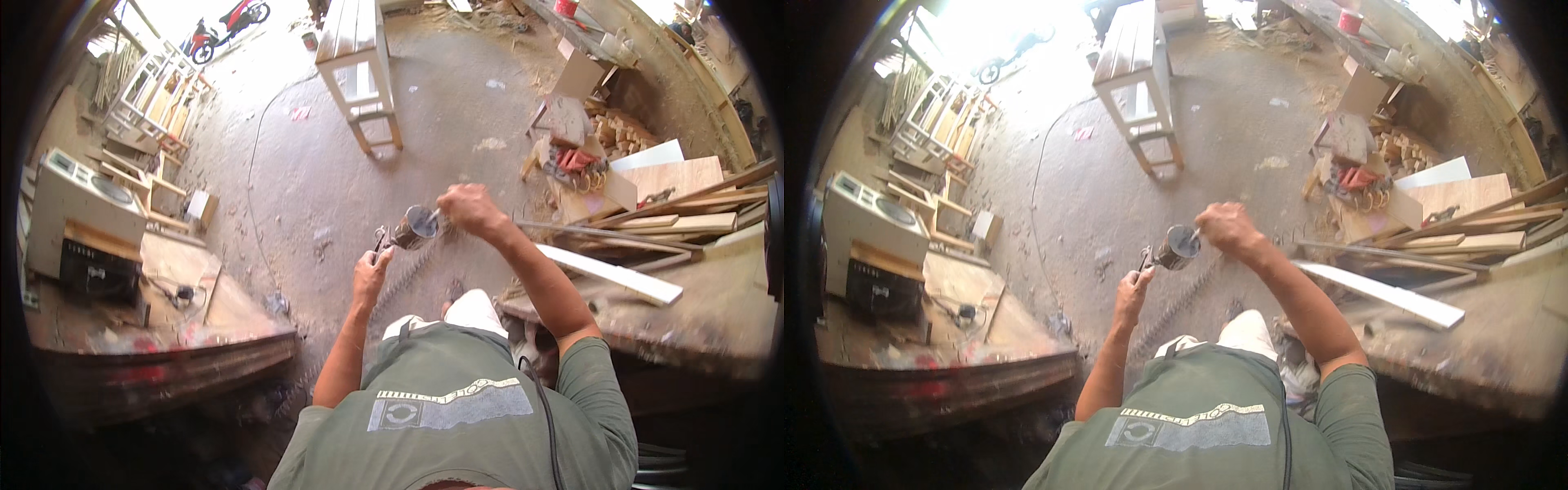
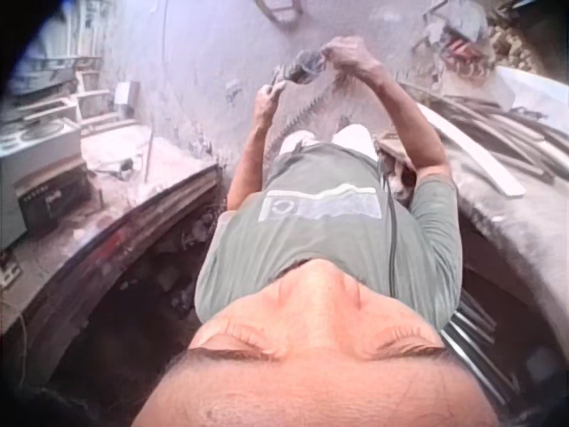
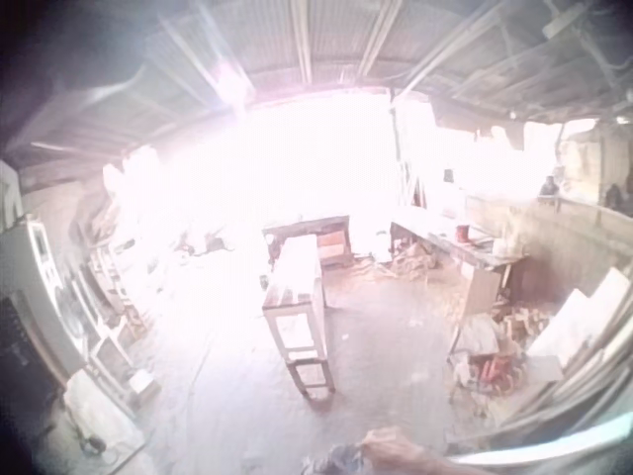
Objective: The person paints a wooden bench and a small wooden shelf using a spray gun, then refills the spray gun's reservoir with liquid from a large plastic container.
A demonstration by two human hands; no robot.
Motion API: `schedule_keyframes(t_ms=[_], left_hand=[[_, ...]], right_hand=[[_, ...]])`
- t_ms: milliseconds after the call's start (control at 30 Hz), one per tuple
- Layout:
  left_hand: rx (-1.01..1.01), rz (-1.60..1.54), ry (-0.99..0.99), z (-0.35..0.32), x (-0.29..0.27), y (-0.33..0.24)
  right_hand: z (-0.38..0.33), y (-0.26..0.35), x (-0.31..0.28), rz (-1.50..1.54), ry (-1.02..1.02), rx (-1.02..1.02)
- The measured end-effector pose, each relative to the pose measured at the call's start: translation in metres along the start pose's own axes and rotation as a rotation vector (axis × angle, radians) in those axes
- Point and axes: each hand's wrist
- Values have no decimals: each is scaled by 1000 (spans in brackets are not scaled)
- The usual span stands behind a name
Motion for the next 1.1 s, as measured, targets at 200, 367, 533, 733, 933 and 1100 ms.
schedule_keyframes(t_ms=[200, 367, 533, 733, 933, 1100], left_hand=[[11, 16, 11, 113, 32, -118], [47, 56, 90, 228, 52, -193], [88, 15, 163, 379, 92, -236], [175, 113, 245, 570, 124, -296], [245, 206, 316, 721, 133, -416], [262, 167, 330, 829, 167, -481]], right_hand=[[102, -93, -110, -20, 3, 27], [179, -183, -124, -162, 60, -32], [261, -288, -156, -176, -112, 5], [400, -404, -196, -161, 10, 195], [498, -508, -227, -128, 242, 471], [559, -585, -305, -155, -79, 385]])
Point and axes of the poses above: each hand's wrist, its own z-axis towards the middle knuckle, its own x-axis out of the palm, y = z × x, and after that the axes turned 9 degrees about z, right-handed
